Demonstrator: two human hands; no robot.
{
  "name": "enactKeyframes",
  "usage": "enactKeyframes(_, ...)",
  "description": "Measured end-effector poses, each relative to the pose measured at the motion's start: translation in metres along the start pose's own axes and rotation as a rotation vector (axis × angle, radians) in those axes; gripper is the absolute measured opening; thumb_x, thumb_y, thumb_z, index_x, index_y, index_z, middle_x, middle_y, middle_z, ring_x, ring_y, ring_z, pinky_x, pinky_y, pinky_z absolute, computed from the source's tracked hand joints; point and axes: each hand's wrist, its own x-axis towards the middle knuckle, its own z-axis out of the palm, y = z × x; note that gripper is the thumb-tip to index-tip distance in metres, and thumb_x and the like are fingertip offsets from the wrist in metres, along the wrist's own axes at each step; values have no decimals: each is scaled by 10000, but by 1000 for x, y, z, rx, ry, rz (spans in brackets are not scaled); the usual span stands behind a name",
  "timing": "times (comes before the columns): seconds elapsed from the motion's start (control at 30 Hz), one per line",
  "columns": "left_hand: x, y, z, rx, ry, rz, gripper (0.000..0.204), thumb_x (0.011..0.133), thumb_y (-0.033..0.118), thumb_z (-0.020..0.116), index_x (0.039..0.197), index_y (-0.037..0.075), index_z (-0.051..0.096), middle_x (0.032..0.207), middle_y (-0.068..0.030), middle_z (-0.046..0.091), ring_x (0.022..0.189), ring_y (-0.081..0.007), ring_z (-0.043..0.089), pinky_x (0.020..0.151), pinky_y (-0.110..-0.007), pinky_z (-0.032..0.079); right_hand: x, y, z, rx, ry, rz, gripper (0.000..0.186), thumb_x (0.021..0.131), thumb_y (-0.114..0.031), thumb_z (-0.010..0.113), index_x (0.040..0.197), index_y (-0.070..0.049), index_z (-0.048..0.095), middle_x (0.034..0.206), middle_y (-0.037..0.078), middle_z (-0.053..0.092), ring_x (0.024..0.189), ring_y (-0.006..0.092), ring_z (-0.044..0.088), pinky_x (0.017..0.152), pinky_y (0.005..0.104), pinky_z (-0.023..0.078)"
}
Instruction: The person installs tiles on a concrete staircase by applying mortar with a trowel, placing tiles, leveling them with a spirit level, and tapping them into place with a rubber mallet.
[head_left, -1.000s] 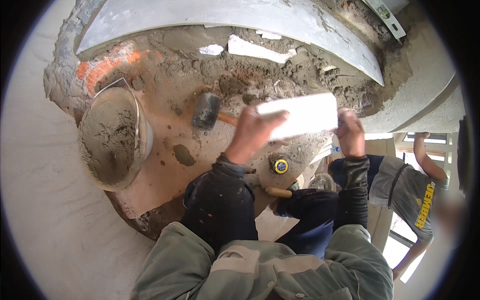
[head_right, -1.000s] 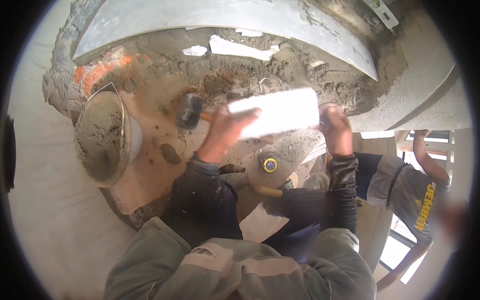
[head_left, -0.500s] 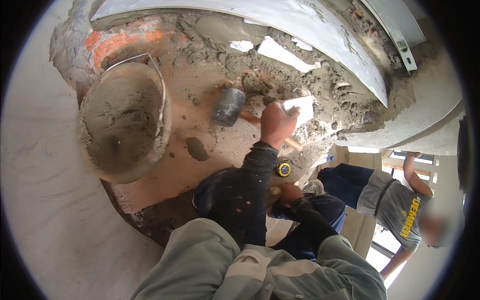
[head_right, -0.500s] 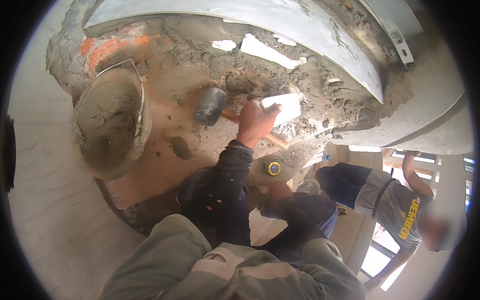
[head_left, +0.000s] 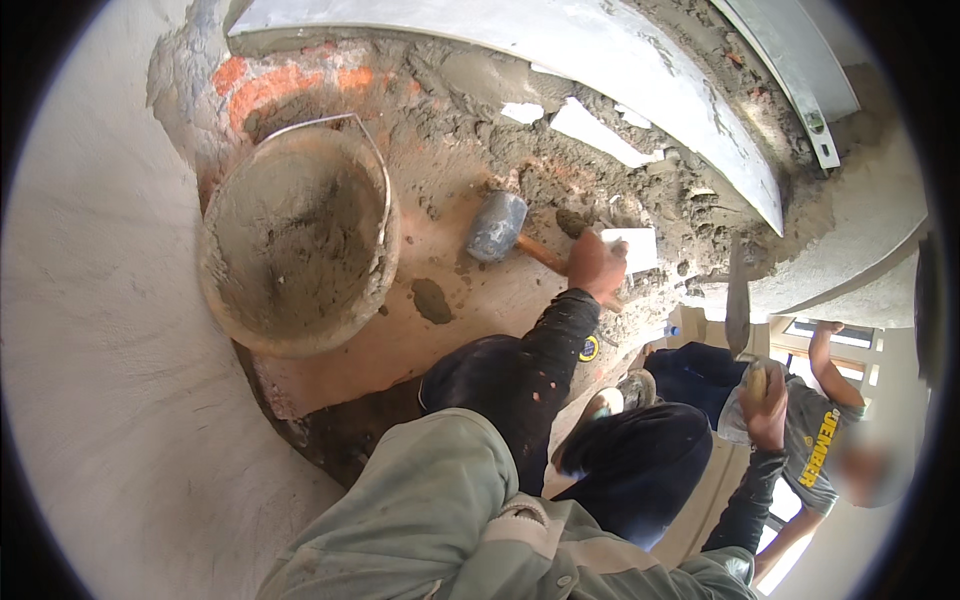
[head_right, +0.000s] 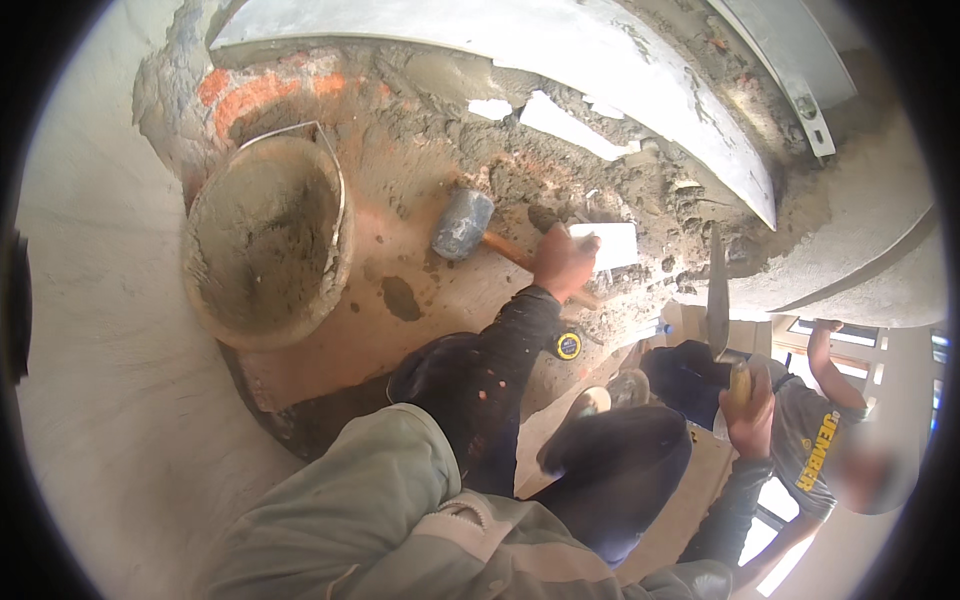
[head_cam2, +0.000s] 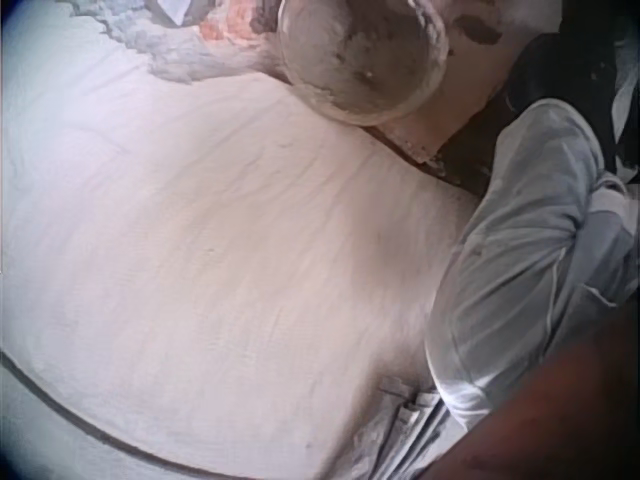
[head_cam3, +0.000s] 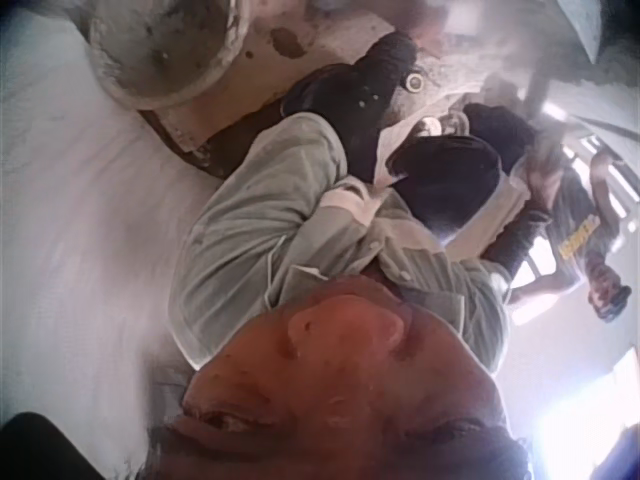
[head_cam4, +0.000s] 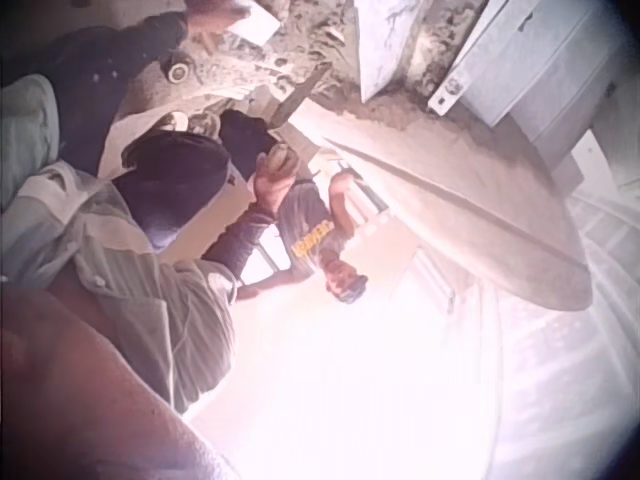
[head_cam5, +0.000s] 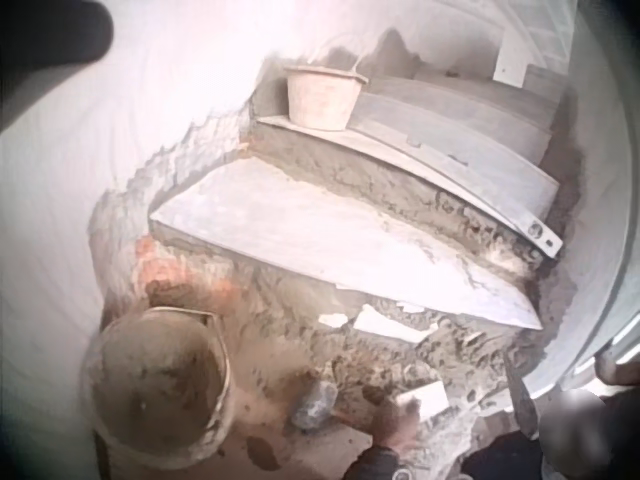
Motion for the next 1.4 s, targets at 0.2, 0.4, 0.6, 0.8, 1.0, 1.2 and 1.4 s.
enactKeyframes(0.2, 6, 6, -7, 78, -92, 2, 321, 844, 229, 720, 962, -64, 658, 923, -272, 701, 910, -427, 691, 777, -457, 536, 15, -29, 33, 675, 59, 501, 484, 958, -251, 668, 1313, 43, 519, 753, 30, 534, 562, 70, 465, 490, 262, 386)
enactKeyframes(0.4, 19, -12, 4, 256, 36, 11, 279, 875, 230, 714, 967, -33, 722, 880, -153, 749, 816, -258, 732, 723, -366, 541, 31, -62, 28, 611, 483, 164, 395, 1009, -330, 591, 1167, 26, 520, 754, 24, 535, 559, 78, 487, 469, 222, 384)
enactKeyframes(0.6, 31, -19, 4, 140, -8, 37, 339, 849, 227, 747, 971, -83, 684, 898, -221, 724, 840, -316, 718, 754, -394, 544, 26, -19, 86, 626, 836, 25, 498, 980, -370, 614, 1282, -5, 460, 932, 123, 600, 662, 181, 573, 564, 317, 503)
enactKeyframes(0.8, 21, 17, -12, 367, -21, 133, 348, 840, 228, 753, 954, -93, 680, 888, -232, 718, 821, -321, 716, 723, -420, 529, 18, 24, 164, 46, -280, 195, 482, 954, -330, 651, 1255, 23, 520, 941, 260, 661, 823, 323, 686, 622, 445, 532)
enactKeyframes(1.0, 13, 49, -49, 216, 11, 116, 353, 841, 226, 752, 1007, -76, 671, 867, -172, 714, 775, -228, 689, 690, -372, 516, 18, 24, 136, 561, 148, 303, 379, 927, -281, 681, 1129, 30, 601, 907, 205, 679, 832, 303, 673, 772, 387, 519)
enactKeyframes(1.2, -27, 78, -124, -3, 127, 88, 328, 939, 199, 692, 1173, -25, 636, 1065, -104, 697, 962, -158, 657, 839, -320, 538, 22, 54, 133, 148, 181, 153, 375, 693, -224, 837, 1031, -112, 721, 900, 100, 694, 784, 307, 689, 699, 393, 559)
enactKeyframes(1.4, -29, 67, -154, -320, 201, -63, 392, 987, 229, 642, 1280, -16, 553, 1204, -140, 638, 1075, -234, 637, 928, -413, 557, 102, 23, 169, 385, 67, -67, 424, 720, -215, 859, 1091, -63, 722, 892, 135, 699, 765, 316, 687, 704, 398, 556)
